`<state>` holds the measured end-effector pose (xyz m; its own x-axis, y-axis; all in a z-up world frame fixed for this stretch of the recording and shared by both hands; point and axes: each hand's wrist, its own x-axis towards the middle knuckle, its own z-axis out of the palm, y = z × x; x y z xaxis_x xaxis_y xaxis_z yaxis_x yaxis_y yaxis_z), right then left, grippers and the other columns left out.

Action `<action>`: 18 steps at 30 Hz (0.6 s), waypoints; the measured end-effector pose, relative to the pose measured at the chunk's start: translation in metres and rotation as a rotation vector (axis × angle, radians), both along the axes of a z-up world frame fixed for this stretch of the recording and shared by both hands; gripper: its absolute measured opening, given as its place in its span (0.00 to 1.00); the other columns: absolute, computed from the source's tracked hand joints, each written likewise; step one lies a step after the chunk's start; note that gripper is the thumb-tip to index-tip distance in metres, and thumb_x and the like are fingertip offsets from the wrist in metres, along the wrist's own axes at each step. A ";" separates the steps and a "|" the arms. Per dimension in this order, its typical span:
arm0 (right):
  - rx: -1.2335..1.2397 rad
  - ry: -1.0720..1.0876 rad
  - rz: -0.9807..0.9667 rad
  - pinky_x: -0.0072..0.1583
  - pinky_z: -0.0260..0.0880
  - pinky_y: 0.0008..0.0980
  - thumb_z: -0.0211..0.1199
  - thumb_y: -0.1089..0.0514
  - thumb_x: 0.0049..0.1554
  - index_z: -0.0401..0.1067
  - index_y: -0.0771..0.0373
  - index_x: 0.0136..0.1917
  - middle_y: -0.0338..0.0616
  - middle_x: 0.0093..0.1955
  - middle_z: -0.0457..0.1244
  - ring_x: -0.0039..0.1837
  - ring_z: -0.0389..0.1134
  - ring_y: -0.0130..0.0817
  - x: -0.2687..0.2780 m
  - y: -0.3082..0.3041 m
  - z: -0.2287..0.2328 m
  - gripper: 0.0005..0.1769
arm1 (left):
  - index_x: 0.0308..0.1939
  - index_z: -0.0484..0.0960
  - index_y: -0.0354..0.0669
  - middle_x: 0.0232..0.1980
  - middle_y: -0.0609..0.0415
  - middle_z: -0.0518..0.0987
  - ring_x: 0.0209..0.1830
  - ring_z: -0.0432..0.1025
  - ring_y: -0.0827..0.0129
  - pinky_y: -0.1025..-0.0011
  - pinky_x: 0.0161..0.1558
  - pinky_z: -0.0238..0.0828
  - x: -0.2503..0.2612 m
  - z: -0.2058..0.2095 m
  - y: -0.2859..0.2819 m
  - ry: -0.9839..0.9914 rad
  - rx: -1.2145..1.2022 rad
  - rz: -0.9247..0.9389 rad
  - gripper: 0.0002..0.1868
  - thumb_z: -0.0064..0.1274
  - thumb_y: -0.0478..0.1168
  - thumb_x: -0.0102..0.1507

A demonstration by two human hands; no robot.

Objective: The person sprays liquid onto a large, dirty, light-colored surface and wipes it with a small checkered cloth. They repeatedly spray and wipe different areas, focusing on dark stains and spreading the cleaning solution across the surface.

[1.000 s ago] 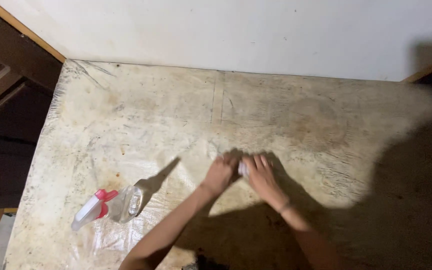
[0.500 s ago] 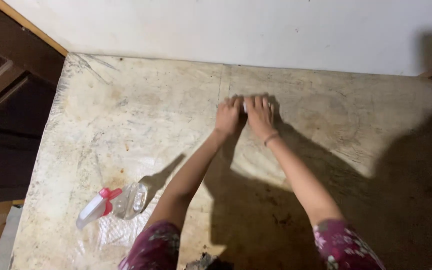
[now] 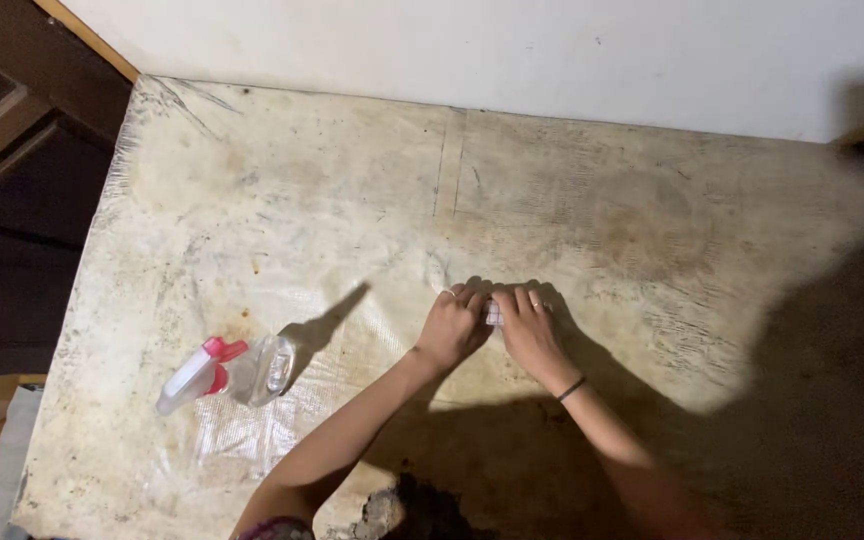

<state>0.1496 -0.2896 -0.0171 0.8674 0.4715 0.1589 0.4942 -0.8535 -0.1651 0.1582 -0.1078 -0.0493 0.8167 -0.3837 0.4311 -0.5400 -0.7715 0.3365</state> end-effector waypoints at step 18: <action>0.042 0.022 -0.011 0.58 0.71 0.50 0.64 0.65 0.50 0.55 0.70 0.70 0.68 0.52 0.64 0.61 0.67 0.65 0.103 0.088 -0.022 0.37 | 0.54 0.81 0.49 0.43 0.51 0.86 0.43 0.82 0.60 0.66 0.43 0.77 0.132 -0.028 0.076 0.227 0.730 0.143 0.17 0.52 0.32 0.61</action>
<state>0.2529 -0.2019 -0.0391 0.8763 0.4549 0.1590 0.4803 -0.8512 -0.2118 0.2899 -0.0316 -0.0778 0.9175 -0.3907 -0.0738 -0.3975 -0.8970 -0.1933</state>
